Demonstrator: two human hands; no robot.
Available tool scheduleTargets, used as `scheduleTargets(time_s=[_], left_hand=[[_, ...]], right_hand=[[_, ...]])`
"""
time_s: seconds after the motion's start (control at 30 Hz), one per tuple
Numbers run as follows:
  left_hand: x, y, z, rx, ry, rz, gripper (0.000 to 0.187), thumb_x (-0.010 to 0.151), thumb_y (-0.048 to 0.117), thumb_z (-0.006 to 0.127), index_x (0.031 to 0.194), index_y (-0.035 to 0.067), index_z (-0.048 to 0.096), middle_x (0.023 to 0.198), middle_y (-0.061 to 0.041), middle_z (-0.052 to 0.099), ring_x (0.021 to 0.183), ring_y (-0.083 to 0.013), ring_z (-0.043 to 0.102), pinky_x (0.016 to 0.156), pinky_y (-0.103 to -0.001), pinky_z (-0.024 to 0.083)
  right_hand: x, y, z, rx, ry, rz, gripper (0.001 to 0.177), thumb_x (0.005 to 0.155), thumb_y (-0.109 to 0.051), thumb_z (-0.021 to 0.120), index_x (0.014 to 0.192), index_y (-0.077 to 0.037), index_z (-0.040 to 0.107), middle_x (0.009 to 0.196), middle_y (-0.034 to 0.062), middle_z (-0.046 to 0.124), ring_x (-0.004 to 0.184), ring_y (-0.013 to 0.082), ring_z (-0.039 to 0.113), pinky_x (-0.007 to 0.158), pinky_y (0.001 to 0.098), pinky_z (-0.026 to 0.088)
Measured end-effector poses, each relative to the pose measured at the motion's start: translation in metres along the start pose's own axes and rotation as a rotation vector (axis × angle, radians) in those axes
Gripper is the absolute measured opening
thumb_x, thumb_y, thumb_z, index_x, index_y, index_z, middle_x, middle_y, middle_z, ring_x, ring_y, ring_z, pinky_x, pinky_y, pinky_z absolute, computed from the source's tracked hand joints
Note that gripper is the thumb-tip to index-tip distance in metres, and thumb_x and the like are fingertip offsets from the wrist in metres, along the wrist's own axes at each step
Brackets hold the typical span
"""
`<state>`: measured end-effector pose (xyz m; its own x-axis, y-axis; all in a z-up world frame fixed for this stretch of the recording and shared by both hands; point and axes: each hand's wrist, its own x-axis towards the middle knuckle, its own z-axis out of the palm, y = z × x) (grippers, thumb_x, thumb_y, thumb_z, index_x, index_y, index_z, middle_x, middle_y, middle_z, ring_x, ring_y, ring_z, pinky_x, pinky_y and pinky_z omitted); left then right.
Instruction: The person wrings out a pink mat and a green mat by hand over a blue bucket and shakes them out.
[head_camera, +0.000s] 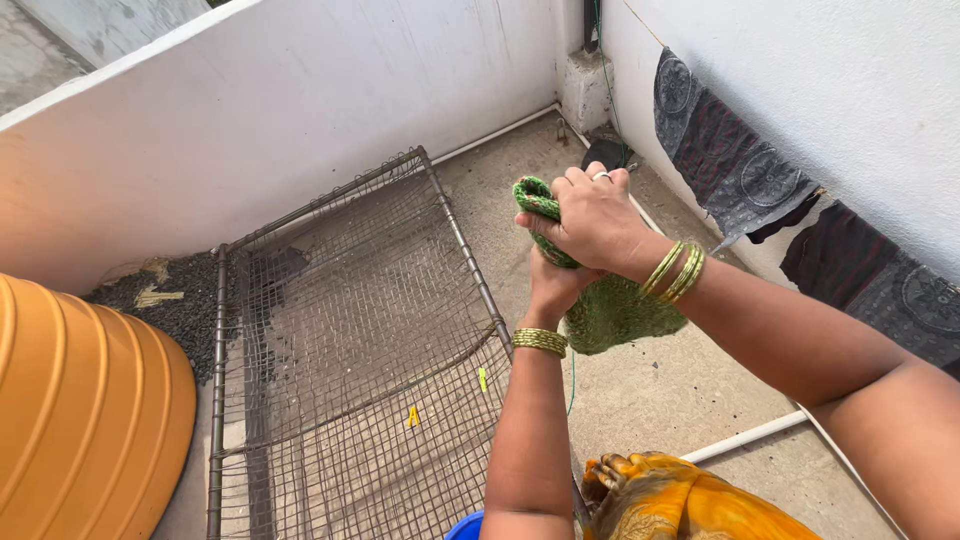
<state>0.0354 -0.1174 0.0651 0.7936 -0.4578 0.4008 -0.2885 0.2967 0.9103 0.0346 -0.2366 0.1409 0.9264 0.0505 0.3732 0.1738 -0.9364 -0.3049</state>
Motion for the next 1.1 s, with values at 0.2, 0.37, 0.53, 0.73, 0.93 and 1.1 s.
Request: scheduleTargets(time_s=[0.2,0.37,0.53,0.73,0.93,1.1], left_hand=[[0.014,0.015,0.023,-0.73,0.15,-0.171,0.065,0.063,0.015,0.088,0.121,0.012,0.059,0.108,0.004,0.069,0.098,-0.0171,0.069,0.092,-0.052,0.057],[0.008,-0.006,0.076,-1.619,-0.38,-0.17,0.034,0.092,0.034,0.062,0.107,0.003,0.059,0.076,-0.006,0.065,0.074,-0.0217,0.066,0.1,-0.049,0.054],[-0.011,0.015,0.085,-1.646,-0.332,-0.216,0.04,0.09,0.031,0.069,0.115,0.001,0.06,0.08,-0.007,0.062,0.075,-0.0205,0.066,0.084,-0.039,0.055],[0.014,-0.011,0.055,-0.966,-0.027,-0.65,0.025,0.087,0.016,0.078,0.103,0.001,0.065,0.081,-0.007,0.066,0.07,-0.0211,0.065,0.071,-0.038,0.053],[0.072,-0.157,0.048,0.148,0.277,-0.693,0.034,0.078,0.026,0.083,0.09,-0.004,0.074,0.085,-0.013,0.074,0.075,-0.0215,0.067,0.066,-0.036,0.051],[0.073,-0.215,0.042,0.579,0.362,-0.869,0.033,0.074,0.026,0.08,0.095,0.001,0.076,0.093,-0.016,0.074,0.083,-0.0238,0.071,0.07,-0.042,0.055]], right_hand=[[0.06,0.063,-0.021,1.254,-0.702,-0.202,0.093,0.081,-0.077,0.069,0.132,-0.001,0.049,0.121,0.0216,0.059,0.121,0.0317,0.06,0.108,0.058,0.046],[0.06,0.022,-0.004,2.127,-0.848,-0.854,0.116,0.078,-0.062,0.082,0.16,-0.03,0.005,0.165,0.0212,0.031,0.149,0.0391,0.045,0.114,0.0667,0.045],[0.035,0.032,-0.013,2.506,-0.675,-0.681,0.082,0.106,-0.011,0.056,0.169,-0.03,0.007,0.13,0.0225,0.06,0.093,0.019,0.07,0.083,0.0467,0.06],[0.052,0.066,-0.014,1.917,-0.736,0.193,0.041,0.112,-0.01,0.048,0.152,-0.005,0.045,0.069,-0.0056,0.051,0.052,0.0019,0.044,0.048,0.0236,0.044],[0.079,0.091,0.072,0.791,-0.46,0.419,0.018,0.095,0.001,0.049,0.096,0.007,0.066,0.065,0.0035,0.054,0.05,0.0117,0.045,0.046,0.0338,0.039],[0.089,0.09,0.117,0.111,-0.407,0.59,0.028,0.091,-0.012,0.057,0.112,-0.001,0.072,0.118,0.0271,0.068,0.107,0.0426,0.067,0.094,0.0484,0.053]])
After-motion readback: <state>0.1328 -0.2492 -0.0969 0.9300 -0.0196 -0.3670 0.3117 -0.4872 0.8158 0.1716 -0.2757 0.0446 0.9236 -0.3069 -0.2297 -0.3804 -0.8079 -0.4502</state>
